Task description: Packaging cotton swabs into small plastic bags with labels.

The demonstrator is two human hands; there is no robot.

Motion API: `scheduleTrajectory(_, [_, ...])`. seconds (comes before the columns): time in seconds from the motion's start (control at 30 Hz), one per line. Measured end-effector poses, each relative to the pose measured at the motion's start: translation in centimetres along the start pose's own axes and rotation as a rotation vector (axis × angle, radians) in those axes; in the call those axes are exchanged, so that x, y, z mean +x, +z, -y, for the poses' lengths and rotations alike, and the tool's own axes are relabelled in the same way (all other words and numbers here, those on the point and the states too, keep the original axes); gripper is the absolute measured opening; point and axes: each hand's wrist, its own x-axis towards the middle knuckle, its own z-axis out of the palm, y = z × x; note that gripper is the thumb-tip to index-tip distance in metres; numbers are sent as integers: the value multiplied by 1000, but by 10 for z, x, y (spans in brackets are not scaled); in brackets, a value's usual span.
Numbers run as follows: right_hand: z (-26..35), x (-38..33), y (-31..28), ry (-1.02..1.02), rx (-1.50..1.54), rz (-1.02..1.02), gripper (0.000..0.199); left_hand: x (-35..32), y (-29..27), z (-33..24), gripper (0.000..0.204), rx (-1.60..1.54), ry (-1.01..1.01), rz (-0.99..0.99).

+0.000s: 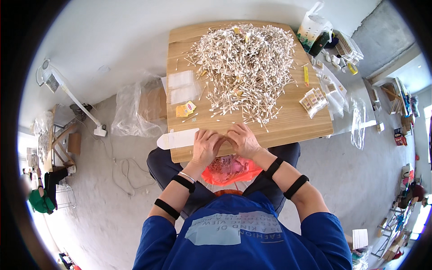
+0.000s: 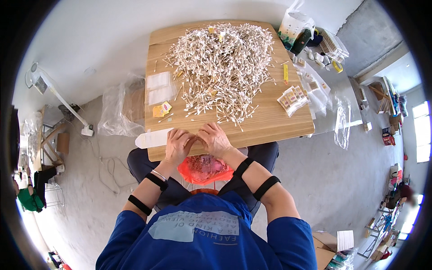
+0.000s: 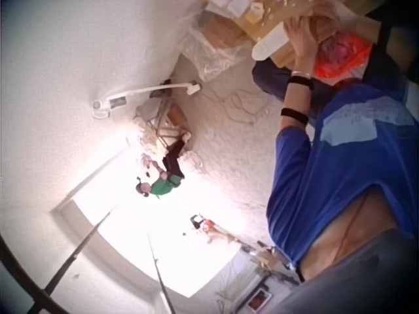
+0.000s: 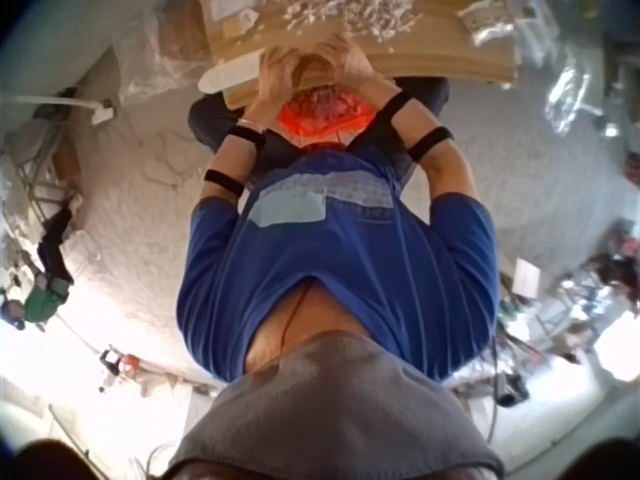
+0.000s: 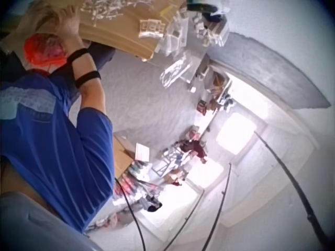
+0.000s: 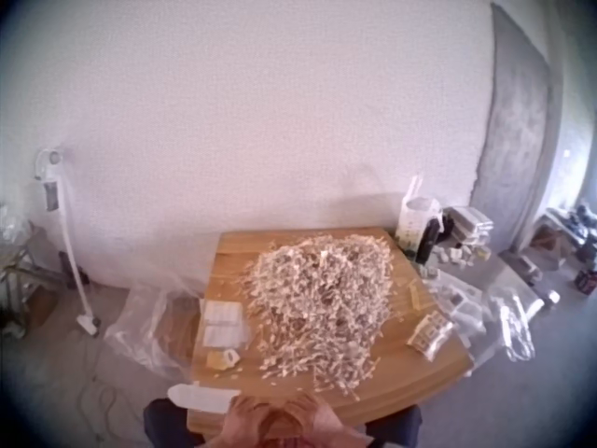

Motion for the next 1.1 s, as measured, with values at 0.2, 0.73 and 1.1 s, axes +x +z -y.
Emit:
scheduleTrajectory(0.2, [-4, 9, 9, 335, 358, 17, 8, 9, 11, 10, 17, -421, -314, 53])
scheduleTrajectory(0.73, [-13, 0, 22, 505, 512, -7, 12, -3, 45, 31, 10, -1230, -855, 133])
scheduleTrajectory(1.1, [-10, 3, 19, 467, 514, -28, 12, -6, 36, 26, 20, -1005, -698, 159])
